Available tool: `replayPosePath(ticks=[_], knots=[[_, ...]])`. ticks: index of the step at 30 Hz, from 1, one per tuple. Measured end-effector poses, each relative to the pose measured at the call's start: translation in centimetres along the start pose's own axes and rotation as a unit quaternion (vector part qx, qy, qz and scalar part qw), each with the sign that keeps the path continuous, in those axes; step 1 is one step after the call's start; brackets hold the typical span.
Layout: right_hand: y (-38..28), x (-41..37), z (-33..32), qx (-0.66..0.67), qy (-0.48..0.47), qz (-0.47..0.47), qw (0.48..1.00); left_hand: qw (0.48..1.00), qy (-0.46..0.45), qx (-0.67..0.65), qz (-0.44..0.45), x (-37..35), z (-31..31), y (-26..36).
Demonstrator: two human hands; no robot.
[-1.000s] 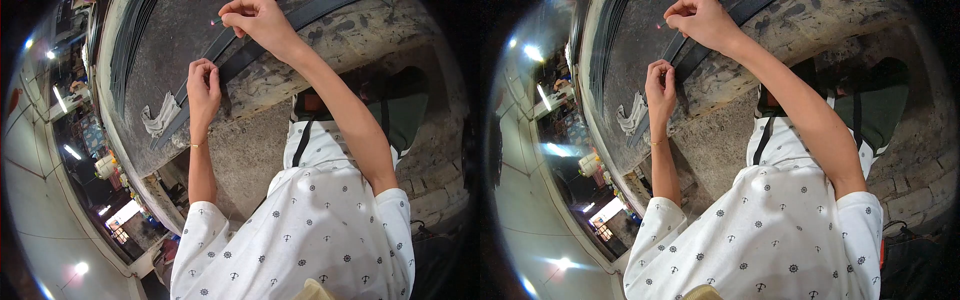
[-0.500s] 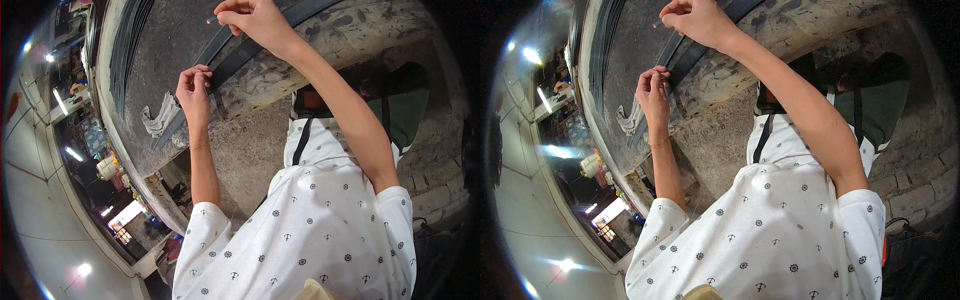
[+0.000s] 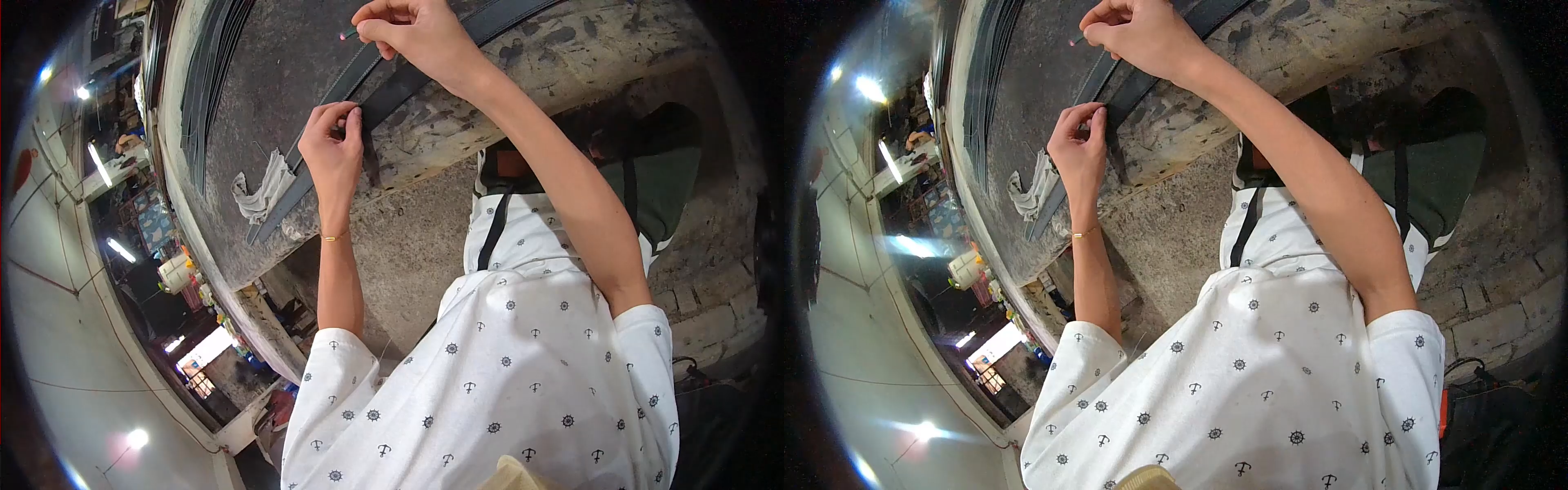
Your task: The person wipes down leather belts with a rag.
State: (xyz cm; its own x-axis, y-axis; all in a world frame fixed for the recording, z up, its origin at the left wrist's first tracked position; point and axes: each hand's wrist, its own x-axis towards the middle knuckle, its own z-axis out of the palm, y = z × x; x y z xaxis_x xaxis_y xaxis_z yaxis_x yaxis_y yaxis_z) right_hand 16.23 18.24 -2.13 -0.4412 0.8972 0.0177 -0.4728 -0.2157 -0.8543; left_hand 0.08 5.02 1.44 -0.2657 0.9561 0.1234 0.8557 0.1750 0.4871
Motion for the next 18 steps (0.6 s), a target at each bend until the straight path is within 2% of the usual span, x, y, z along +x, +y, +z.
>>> replayPosePath(ticks=[2, 5, 7, 8, 10, 12, 14, 18], knots=[[0.0, 0.0, 0.0, 0.003, -0.001, 0.004, 1.000, 0.999, 0.002, 0.020, 0.027, 0.1, 0.0, 0.1], [0.3, 0.0, 0.0, -0.004, -0.001, -0.012, 1.000, 0.999, 0.017, 0.050, 0.001, 0.0, -0.1, 0.2], [0.4, 0.1, 0.1, 0.001, 0.003, -0.027, 1.000, 0.999, 0.008, 0.001, -0.054, 0.1, -0.5, -0.2], [0.4, 0.1, 0.1, 0.001, 0.003, -0.027, 1.000, 0.999, 0.009, 0.001, -0.054, 0.1, -0.7, -0.5], [0.2, 0.1, 0.1, -0.001, 0.001, -0.009, 1.000, 0.985, 0.005, -0.136, -0.108, -0.3, -1.2, -1.4], [0.1, 0.0, 0.1, -0.006, 0.001, -0.013, 1.000, 0.983, 0.007, -0.152, -0.101, -0.8, -1.3, -1.7], [0.2, 0.1, 0.1, -0.012, -0.001, -0.014, 1.000, 0.993, -0.017, -0.044, -0.105, -1.5, -1.8, -1.1], [0.2, 0.1, 0.1, -0.008, -0.008, -0.004, 1.000, 0.987, -0.068, 0.046, -0.139, -2.0, -2.8, -0.1]])
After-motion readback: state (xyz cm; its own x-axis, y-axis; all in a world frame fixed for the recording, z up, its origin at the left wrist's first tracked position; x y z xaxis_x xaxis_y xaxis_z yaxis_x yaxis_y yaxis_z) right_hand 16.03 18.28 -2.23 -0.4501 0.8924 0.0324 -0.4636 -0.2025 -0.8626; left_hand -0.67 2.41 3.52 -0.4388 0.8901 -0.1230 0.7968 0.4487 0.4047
